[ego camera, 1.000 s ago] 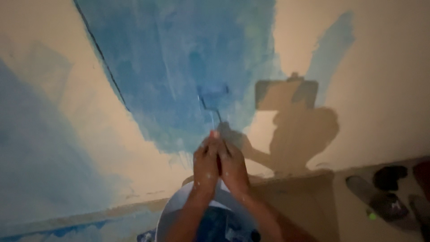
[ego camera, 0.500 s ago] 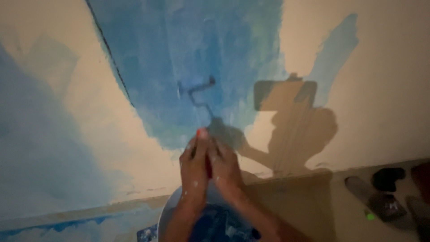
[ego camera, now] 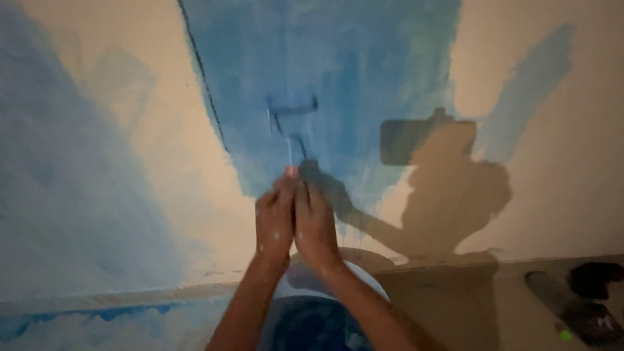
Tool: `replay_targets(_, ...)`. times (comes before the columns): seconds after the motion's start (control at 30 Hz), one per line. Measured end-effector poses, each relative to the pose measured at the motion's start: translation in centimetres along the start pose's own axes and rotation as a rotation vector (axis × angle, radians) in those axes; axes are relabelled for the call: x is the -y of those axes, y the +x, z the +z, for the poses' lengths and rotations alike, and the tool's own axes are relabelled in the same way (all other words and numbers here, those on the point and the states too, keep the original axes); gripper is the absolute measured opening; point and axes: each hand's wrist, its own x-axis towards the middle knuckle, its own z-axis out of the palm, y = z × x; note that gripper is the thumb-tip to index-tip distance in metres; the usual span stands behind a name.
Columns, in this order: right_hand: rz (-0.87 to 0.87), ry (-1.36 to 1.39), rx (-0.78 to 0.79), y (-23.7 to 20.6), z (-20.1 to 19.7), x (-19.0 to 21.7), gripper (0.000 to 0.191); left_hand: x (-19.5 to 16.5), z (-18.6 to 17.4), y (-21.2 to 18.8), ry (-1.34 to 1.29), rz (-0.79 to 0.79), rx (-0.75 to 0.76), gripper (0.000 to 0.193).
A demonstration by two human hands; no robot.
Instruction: The person paints a wall with blue paint using a paint roller. They repeatedly dip the roller into a bucket of paint and apply it to the wall in vertical strokes, gradually covering more of the surface.
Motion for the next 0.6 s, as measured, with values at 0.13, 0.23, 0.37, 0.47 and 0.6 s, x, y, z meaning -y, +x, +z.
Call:
replay_targets(0.13,-0.191,0.069,-0.046,4.8,-0.5,6.2,0.050,-7.4,1.0,2.0,0.078,0.244,-0.048,0.060)
replay_targets(0.23,-0.216,0.037,-0.069,5.2,-1.5,8.2,0.049,-8.9,1.8,2.1,-0.117,0.302,0.036,0.051)
replay_targets(0.37,-0.111,0.081,-0.069,0.9,-3.7,6.3,0.050,-4.6,3.2,-0.2,-0.014,0.269,0.094,0.047)
replay_targets(0.47,0.174,-0.002,-0.090,-2.4,-5.6,3.1,0.052,0.4,4.8,-1.8,0.074,0.061,0.112,0.047)
replay_targets(0.6,0.078,-0.162,-0.143,-2.5,-8.2,-0.9,0.051,4.6,7.5,-1.6,-0.121,0.119,0.166,0.048)
